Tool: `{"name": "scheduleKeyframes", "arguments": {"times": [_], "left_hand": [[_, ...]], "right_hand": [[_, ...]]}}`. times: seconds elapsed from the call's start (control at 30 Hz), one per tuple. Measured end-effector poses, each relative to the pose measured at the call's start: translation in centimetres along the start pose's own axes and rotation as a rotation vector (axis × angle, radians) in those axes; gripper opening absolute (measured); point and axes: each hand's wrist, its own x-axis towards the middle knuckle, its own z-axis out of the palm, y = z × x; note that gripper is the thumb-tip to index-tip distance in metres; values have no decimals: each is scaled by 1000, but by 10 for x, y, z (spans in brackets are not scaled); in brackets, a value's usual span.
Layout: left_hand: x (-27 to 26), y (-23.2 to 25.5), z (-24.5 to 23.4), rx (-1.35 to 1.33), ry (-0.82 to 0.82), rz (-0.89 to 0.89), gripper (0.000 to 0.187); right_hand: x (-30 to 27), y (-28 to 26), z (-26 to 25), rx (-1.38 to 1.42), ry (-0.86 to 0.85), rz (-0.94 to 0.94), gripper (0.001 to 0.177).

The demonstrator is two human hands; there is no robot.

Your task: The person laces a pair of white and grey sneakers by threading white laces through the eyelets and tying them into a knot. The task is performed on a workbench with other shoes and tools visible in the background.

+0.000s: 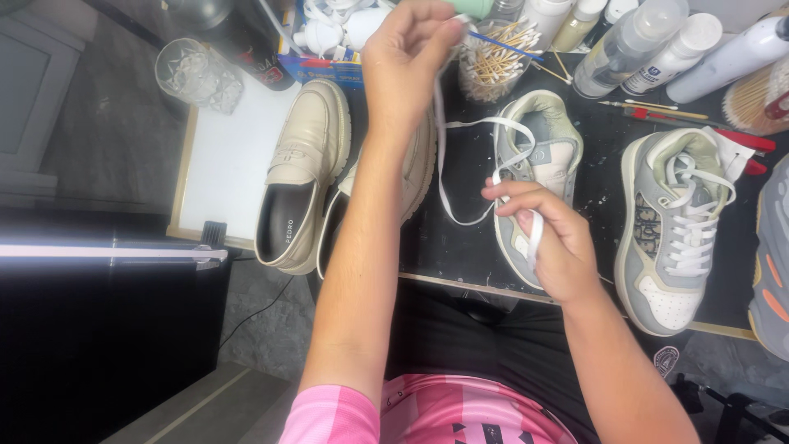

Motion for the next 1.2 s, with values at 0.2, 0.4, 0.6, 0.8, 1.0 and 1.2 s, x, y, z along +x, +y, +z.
{"name": "scheduleKeyframes", "arguments": {"times": [0.2,0.4,0.6,0.8,1.0,1.2], "left_hand": [[-38,57,-6,90,-155,-168,18],[-95,60,-2,983,75,371,22],[-171,17,13,755,-237,156,21],[-185,-17,19,888,-242,22,12],[-187,5,16,679,-342,52,9],[-195,21,34,459,-290,-81,10]], "right_hand": [[0,3,-22,7,107,-69,19],[-21,4,-66,202,417,120,28],[-51,-9,-96,216,472,189,34],[-54,-21,-77,-603,576,19,26],[-44,-10,-37,-1108,363,-121,19],[-35,21,-21,-1052,285,-140,18]]}}
